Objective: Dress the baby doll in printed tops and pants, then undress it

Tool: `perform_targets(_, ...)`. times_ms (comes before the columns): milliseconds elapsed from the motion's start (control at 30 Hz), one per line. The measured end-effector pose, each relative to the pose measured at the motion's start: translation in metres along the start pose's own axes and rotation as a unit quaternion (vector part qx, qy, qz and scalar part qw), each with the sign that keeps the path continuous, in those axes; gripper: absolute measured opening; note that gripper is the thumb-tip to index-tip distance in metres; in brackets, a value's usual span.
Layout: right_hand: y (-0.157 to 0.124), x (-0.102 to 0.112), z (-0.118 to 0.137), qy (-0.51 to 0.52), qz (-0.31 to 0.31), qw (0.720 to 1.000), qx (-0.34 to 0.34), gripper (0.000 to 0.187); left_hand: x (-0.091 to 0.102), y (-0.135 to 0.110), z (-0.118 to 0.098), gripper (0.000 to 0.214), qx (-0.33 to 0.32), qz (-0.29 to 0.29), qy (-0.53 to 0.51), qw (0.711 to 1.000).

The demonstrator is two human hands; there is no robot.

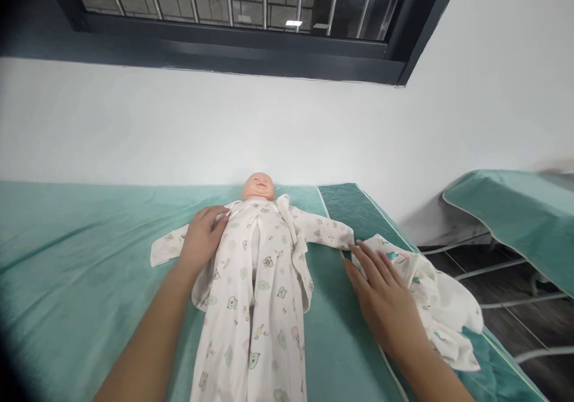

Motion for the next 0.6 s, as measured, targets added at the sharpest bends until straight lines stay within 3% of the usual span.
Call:
perform_targets(67,-0.004,0.016,-0.011,-0.082,-0.045,0.995,-0.043,0.049,0.0,0.0,0.001,0.028,-0.002,0.008,0.02,1.0)
perform_targets(133,-0.013,0.023,-0.032,-0.132,-0.075,0.98,-0.132,0.062,0.0,-0.001,0.001,0.029,0.003,0.015,0.043,0.999)
perform_targets(233,-0.028,0.01,-0.066,-0.11,-0.059,0.967,-0.223,0.076,0.002,-0.002,0.001,0.034,0.012,0.019,0.09,0.996)
perform_targets(333,-0.034,-0.002,-0.083,-0.094,-0.022,0.966,-0.239,0.08,0.007,-0.004,0.003,0.039,0.029,0.013,0.129,0.991)
perform_targets(433,-0.026,0.01,-0.069,-0.133,-0.052,0.969,-0.2,0.086,0.013,-0.005,0.01,0.039,0.054,0.001,0.15,0.987)
perform_targets(533,-0.005,0.028,-0.027,-0.123,-0.105,0.977,-0.141,0.081,0.023,-0.006,0.025,0.037,0.107,-0.028,0.182,0.977)
perform_targets(600,0.02,0.032,0.007,-0.062,-0.102,0.985,-0.122,0.071,0.027,-0.006,0.033,0.037,0.135,-0.039,0.19,0.972)
Point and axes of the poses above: each hand's wrist, its own y-axis towards the middle knuckle, its own x-axis out of the back of the hand, z = x × y, the point moved 7 cm from there along y, towards the middle knuckle, and after that the axes turned 12 degrees about -z, right-handed, at the moved point
